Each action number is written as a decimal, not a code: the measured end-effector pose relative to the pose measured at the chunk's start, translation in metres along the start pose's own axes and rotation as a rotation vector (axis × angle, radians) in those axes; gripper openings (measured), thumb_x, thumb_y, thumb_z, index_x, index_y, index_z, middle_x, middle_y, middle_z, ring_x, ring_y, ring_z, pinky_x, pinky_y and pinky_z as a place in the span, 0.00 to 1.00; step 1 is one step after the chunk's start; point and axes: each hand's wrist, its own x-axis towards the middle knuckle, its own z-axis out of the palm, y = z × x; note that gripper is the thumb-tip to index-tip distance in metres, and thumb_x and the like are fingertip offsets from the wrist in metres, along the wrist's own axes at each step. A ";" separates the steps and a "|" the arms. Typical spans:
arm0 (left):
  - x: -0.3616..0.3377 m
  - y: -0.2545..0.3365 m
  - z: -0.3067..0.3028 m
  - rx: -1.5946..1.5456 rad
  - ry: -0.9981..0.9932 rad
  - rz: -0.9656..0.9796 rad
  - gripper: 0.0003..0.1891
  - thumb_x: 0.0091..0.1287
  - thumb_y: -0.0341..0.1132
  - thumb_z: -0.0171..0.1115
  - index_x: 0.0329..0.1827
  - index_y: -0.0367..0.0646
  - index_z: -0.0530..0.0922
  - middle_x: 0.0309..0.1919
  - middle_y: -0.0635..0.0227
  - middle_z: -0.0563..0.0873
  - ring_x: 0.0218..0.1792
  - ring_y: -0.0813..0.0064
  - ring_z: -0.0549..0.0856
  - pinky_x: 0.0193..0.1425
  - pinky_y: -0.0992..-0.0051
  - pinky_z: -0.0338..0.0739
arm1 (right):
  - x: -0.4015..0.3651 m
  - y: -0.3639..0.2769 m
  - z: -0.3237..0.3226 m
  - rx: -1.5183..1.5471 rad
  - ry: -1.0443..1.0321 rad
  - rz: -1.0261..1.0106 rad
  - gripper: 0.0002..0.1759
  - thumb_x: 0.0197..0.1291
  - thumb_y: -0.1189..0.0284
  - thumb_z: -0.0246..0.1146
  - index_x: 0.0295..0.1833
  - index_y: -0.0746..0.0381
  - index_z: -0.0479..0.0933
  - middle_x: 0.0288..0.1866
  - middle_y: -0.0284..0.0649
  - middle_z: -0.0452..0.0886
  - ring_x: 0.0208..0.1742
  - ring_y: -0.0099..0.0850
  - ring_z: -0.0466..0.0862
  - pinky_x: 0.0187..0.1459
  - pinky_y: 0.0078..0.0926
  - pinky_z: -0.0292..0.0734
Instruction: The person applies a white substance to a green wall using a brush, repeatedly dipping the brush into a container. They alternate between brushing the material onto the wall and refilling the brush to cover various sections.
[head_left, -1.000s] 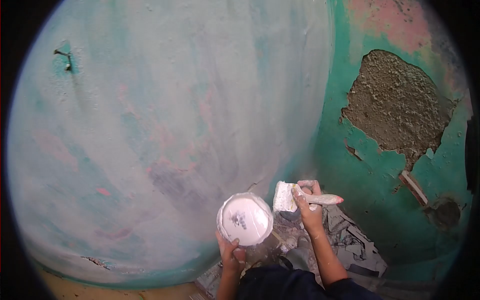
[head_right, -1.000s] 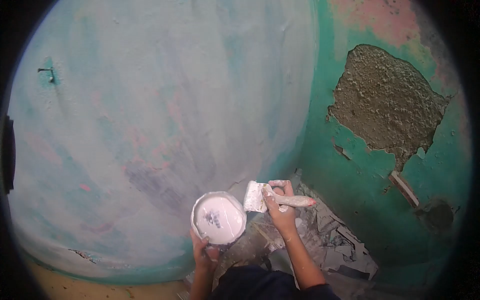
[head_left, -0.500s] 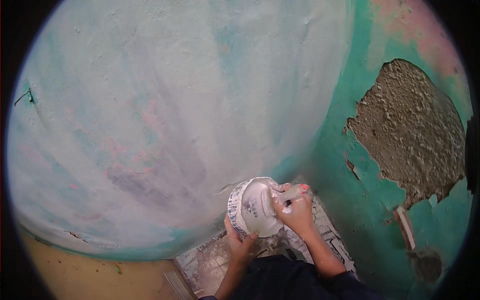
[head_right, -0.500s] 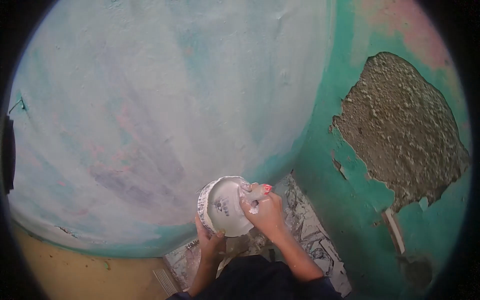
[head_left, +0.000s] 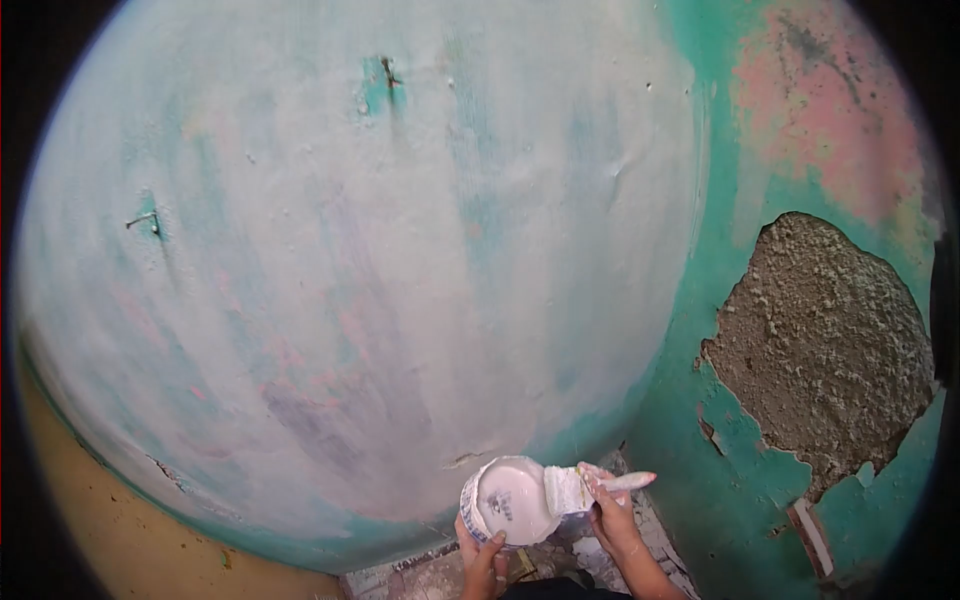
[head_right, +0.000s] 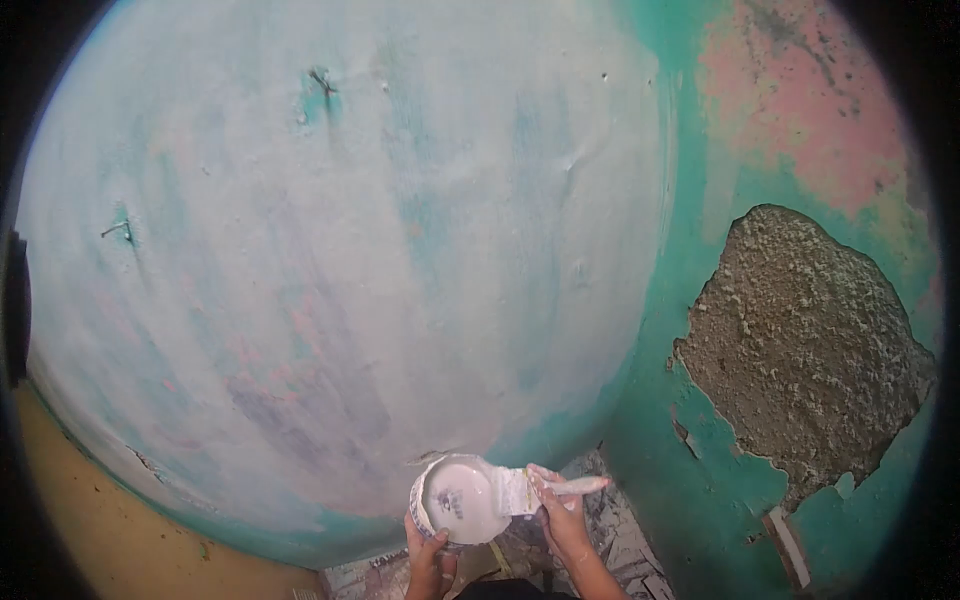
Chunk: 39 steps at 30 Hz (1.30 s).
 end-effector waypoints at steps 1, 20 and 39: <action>-0.001 0.001 -0.005 0.000 -0.015 0.009 0.43 0.56 0.26 0.62 0.78 0.46 0.54 0.67 0.54 0.70 0.68 0.58 0.73 0.72 0.58 0.70 | -0.006 0.005 -0.002 0.004 -0.006 -0.016 0.21 0.73 0.78 0.56 0.68 0.70 0.69 0.62 0.46 0.79 0.62 0.33 0.81 0.65 0.31 0.77; -0.030 -0.020 -0.066 0.077 0.302 -0.166 0.28 0.66 0.36 0.65 0.69 0.37 0.71 0.60 0.63 0.77 0.60 0.67 0.75 0.65 0.66 0.69 | -0.009 0.059 -0.014 0.429 -0.071 0.157 0.25 0.72 0.76 0.55 0.72 0.64 0.63 0.68 0.47 0.73 0.69 0.40 0.76 0.71 0.42 0.72; -0.010 -0.100 0.047 -0.032 0.428 -0.148 0.24 0.63 0.34 0.66 0.62 0.40 0.73 0.50 0.66 0.79 0.55 0.70 0.78 0.63 0.67 0.73 | 0.188 -0.253 0.078 -0.613 -0.298 -0.913 0.25 0.64 0.81 0.65 0.67 0.63 0.74 0.61 0.41 0.81 0.61 0.32 0.82 0.63 0.29 0.80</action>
